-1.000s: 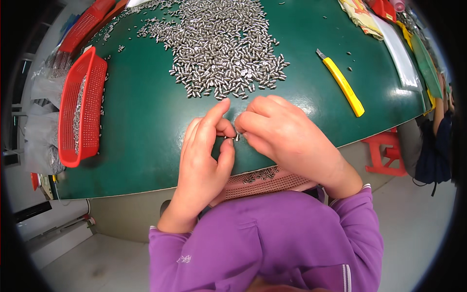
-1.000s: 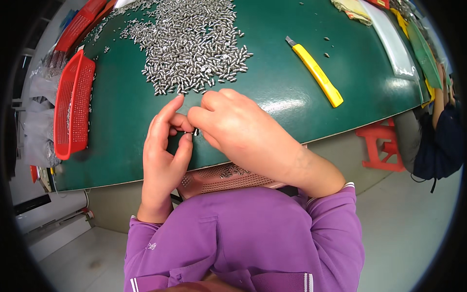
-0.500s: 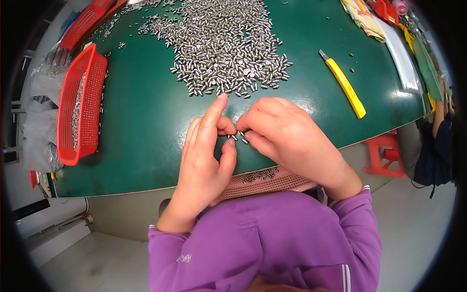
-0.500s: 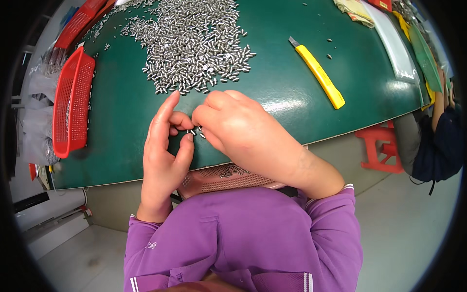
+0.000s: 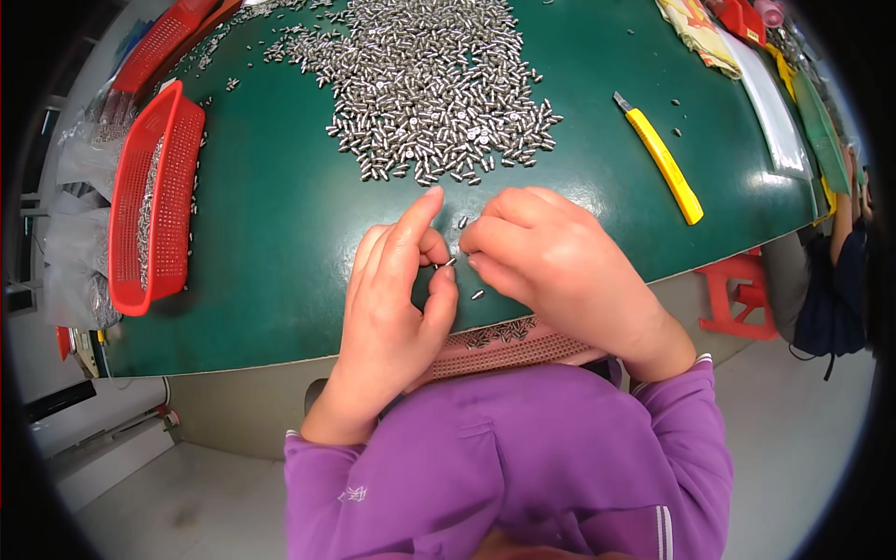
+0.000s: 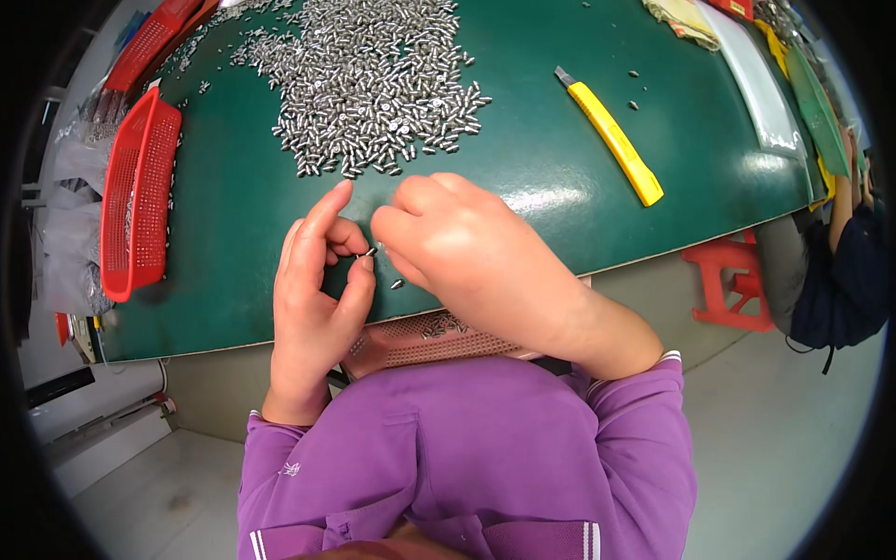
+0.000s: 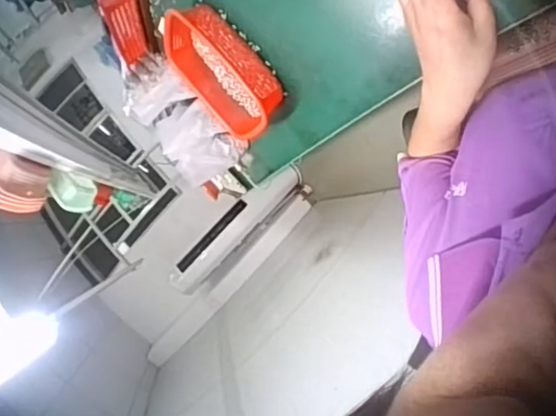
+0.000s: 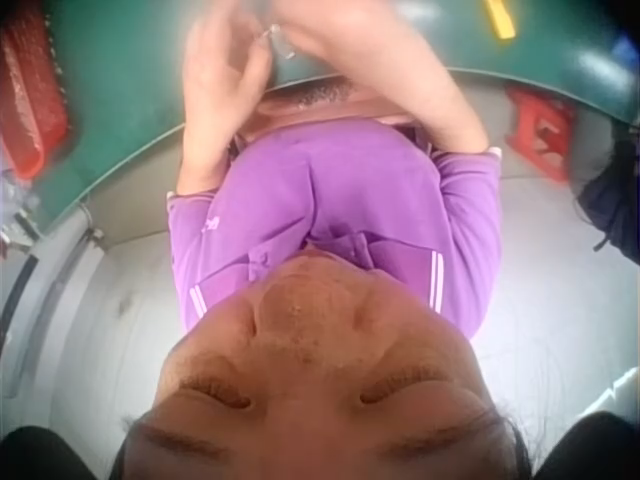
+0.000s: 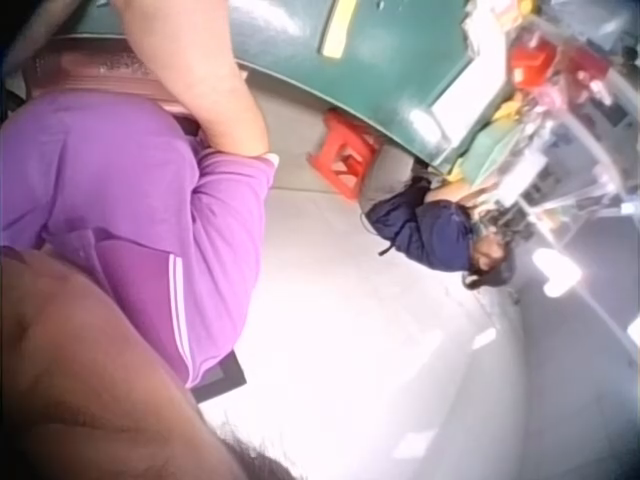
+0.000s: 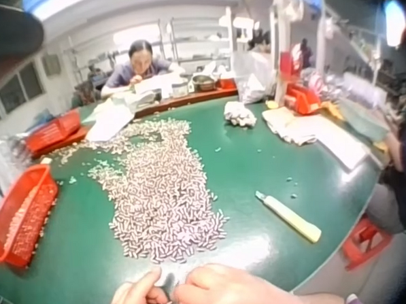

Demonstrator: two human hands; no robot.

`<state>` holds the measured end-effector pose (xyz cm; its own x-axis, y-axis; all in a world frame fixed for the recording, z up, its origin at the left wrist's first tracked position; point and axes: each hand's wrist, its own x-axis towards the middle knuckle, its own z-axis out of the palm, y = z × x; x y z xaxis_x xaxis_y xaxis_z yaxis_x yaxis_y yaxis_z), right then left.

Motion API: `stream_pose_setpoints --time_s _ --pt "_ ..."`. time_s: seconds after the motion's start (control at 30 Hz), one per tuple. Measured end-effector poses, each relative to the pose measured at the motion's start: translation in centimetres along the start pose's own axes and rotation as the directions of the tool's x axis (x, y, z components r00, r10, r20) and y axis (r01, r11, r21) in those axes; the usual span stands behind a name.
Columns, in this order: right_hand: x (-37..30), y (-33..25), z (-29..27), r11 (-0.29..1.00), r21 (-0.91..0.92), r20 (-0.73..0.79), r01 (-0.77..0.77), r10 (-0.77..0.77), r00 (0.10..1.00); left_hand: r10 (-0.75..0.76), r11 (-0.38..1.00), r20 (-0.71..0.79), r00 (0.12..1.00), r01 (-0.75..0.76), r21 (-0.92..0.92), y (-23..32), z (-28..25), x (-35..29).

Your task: Sorting or inspecting small metal components on a workbench in a manufacturing environment.

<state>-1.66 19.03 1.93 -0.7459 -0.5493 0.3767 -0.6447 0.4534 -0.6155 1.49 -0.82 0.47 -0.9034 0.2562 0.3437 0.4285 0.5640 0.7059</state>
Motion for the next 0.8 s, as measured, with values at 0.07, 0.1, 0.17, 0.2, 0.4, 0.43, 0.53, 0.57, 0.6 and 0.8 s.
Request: stream_pose_setpoints --time_s 0.07,0.1,0.17,0.2,0.4,0.43,0.53,0.57,0.6,0.8 --pt "-0.7 0.1 -0.4 1.000 -0.020 0.023 -0.018 0.018 1.000 -0.007 1.000 0.010 1.000 0.007 -0.003 0.1 -0.1 -0.2" --pt "-1.2 -0.1 -0.5 1.000 -0.009 0.005 -0.012 0.012 1.000 -0.004 1.000 0.031 0.999 0.004 -0.009 0.1 -0.3 -0.3" --pt "-2.2 -0.3 -0.6 1.000 0.002 -0.012 -0.010 0.010 1.000 -0.002 1.000 0.055 0.998 0.003 -0.018 0.3 -0.7 -0.4" --pt "-2.7 -0.5 -0.6 1.000 0.019 -0.001 -0.016 0.016 1.000 -0.009 1.000 0.103 0.995 0.011 -0.025 0.5 -0.9 -0.5" --pt "-3.6 -1.6 0.4 0.999 -0.038 0.009 -0.028 0.028 1.000 0.077 0.997 0.169 0.983 -0.080 0.008 1.1 -0.5 -1.6" --pt "-3.6 -1.7 0.5 0.996 -0.075 0.015 -0.039 0.040 0.999 0.096 0.993 0.140 0.985 -0.105 0.060 1.2 -0.1 -1.7" --pt "-3.3 -1.7 2.3 0.996 -0.093 -0.104 -0.001 -0.008 0.995 0.125 0.979 0.075 0.989 -0.135 0.154 1.5 1.1 -1.9" --pt "-3.1 -1.7 2.4 0.996 -0.093 -0.104 -0.002 -0.008 0.995 0.104 0.981 0.068 0.992 -0.114 0.155 1.5 1.1 -1.7" --pt "-2.8 -1.6 2.5 0.996 -0.084 -0.130 -0.010 -0.001 0.992 0.084 0.983 0.062 0.995 -0.093 0.155 1.5 1.1 -1.5" --pt "-2.4 -1.4 2.2 0.998 -0.062 -0.150 -0.033 0.023 0.988 0.018 0.997 0.054 0.998 -0.022 0.079 1.0 0.6 -1.2"
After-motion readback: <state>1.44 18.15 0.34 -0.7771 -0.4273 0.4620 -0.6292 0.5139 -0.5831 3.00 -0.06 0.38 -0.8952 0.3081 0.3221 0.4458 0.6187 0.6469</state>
